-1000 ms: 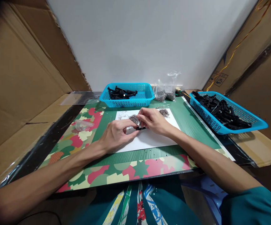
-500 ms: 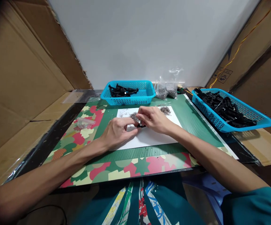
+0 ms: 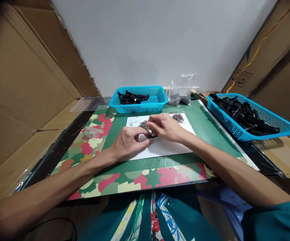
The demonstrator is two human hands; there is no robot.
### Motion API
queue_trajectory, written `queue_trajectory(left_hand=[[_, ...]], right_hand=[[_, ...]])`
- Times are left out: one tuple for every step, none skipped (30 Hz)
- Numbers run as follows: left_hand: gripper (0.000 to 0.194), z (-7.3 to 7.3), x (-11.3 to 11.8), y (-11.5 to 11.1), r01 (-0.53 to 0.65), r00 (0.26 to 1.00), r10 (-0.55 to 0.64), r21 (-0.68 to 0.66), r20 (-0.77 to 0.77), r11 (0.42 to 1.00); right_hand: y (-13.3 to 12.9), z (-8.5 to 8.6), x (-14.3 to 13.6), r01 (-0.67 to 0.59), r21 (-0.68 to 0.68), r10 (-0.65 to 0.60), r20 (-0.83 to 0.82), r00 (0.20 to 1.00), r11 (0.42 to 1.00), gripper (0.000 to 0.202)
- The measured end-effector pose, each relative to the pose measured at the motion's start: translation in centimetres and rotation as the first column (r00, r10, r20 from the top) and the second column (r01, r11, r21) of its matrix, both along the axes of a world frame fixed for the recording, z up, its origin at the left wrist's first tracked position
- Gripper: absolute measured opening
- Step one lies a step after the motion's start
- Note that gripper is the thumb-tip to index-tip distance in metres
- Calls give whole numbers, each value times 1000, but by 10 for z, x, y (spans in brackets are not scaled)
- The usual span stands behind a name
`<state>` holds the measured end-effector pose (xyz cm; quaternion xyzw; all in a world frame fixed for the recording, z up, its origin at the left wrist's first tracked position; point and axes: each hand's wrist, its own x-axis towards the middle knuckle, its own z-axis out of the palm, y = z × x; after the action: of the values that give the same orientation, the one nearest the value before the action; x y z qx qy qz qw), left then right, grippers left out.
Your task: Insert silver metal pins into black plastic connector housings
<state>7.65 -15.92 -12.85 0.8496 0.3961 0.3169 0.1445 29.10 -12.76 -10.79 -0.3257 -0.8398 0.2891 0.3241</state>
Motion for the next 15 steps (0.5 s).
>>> queue_trajectory(left_hand=[[14, 0, 0, 0, 4, 1000, -4, 5, -2, 1000], [14, -1, 0, 0, 2, 1000, -2, 13, -3, 1000], [14, -1, 0, 0, -4, 1000, 4, 19, -4, 1000], [14, -1, 0, 0, -12, 1000, 12, 22, -4, 1000], [14, -1, 0, 1, -19, 1000, 19, 23, -4, 1000], [13, -1, 0, 0, -22, 1000, 22, 22, -4, 1000], [13, 0, 0, 0, -22, 1000, 22, 23, -4, 999], [12, 0, 1, 0, -21, 1000, 21, 28, -3, 999], [12, 0, 1, 0, -18, 1000, 19, 37, -2, 999], [12, 1, 1, 0, -17, 1000, 17, 53, 0, 998], [13, 1, 0, -1, -16, 1000, 16, 71, 2, 997], [13, 1, 0, -1, -19, 1000, 18, 88, 2, 996], [14, 1, 0, -1, -22, 1000, 22, 103, 0, 994], [14, 1, -1, -1, -23, 1000, 24, 116, -5, 993], [15, 1, -1, -1, -23, 1000, 25, 124, -10, 992]], right_hand=[[0, 0, 0, -1, -5, 1, 1, 1000, 1000, 39], [0, -1, 0, -2, -16, 2, -3, 1000, 1000, 39], [0, -2, 0, -3, -35, 3, -16, 1000, 999, 38], [1, -3, -1, -6, -64, 4, -40, 999, 998, 38], [2, -5, -1, -10, -101, 2, -79, 997, 995, 38], [3, -7, -2, -14, -142, -4, -131, 991, 990, 38], [5, -8, -2, -20, -183, -16, -194, 981, 983, 38], [7, -8, -1, -24, -219, -36, -264, 964, 975, 39], [10, -7, 0, -21, -247, -65, -334, 940, 969, 39], [14, -6, 3, -9, -270, -102, -397, 912, 963, 41], [17, -4, 6, 10, -291, -146, -449, 881, 957, 42], [21, -1, 11, 29, -315, -189, -491, 851, 949, 43], [24, 1, 17, 44, -345, -230, -521, 822, 938, 44], [28, 4, 23, 47, -381, -262, -538, 801, 923, 45], [31, 5, 29, 39, -417, -284, -543, 790, 908, 46]])
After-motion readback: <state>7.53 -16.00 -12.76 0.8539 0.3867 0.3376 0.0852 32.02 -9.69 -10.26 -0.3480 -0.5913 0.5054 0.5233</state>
